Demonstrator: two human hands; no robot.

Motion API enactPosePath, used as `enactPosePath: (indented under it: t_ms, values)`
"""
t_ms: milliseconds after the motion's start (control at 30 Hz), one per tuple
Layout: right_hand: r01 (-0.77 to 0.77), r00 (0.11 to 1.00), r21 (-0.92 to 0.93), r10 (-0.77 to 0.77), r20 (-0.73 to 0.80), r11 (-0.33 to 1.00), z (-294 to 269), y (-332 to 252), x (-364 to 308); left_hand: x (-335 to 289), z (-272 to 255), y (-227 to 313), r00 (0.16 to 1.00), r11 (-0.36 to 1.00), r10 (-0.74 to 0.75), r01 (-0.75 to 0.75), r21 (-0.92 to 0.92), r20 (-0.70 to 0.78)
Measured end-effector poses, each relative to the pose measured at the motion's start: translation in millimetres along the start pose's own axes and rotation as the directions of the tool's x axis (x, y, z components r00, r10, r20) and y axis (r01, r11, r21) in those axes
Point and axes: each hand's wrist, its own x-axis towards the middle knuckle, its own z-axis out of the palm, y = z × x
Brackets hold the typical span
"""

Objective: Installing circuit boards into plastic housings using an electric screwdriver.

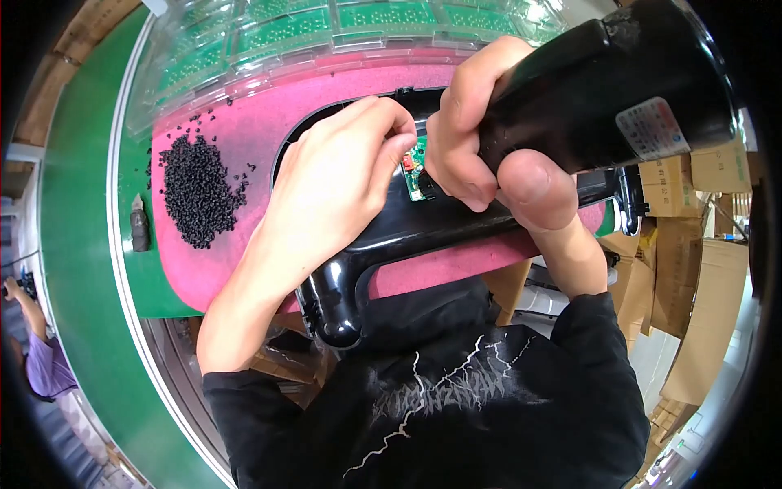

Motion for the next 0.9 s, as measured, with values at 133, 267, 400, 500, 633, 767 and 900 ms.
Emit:
enactPosePath:
  t_ms: [133, 267, 400, 500, 633, 767, 900]
  values:
    - [0.02, 1.0, -0.049, -0.02, -0.011, 0.999, 4, -2, -3, -1, -4, 2, 0.984, 0.998, -0.061, 0.061, 0.004, 0.167]
    - [0.06, 0.997, -0.036, -0.062, -0.04, 0.998, -3, -12, -12, 0, -7, 3, 0.921, 0.995, -0.094, 0.081, 0.049, 0.377]
    - [0.229, 0.973, 0.073, -0.227, -0.036, 0.971, -15, -23, -16, 0, -2, 2, 0.945, 0.997, 0.071, -0.067, -0.023, 0.32]
    - [0.267, 0.958, 0.109, -0.276, 0.082, 0.958, -33, -28, -15, 2, 0, 2, 0.953, 0.978, 0.169, -0.13, -0.163, 0.252]
    - [0.296, 0.94, 0.159, -0.317, 0.127, 0.942, -35, -34, -18, 2, -3, 5, 0.957, 0.972, 0.133, -0.074, -0.225, 0.259]
    - [0.328, 0.939, 0.131, -0.338, 0.061, 0.936, -35, -42, -30, 6, -15, 16, 0.973, 0.973, 0.229, -0.23, 0.032, 0.044]
    - [0.197, 0.969, -0.163, -0.217, -0.118, 0.967, -53, -45, -44, 1, -43, 16, 0.846, 0.948, 0.305, -0.315, 0.051, -0.438]
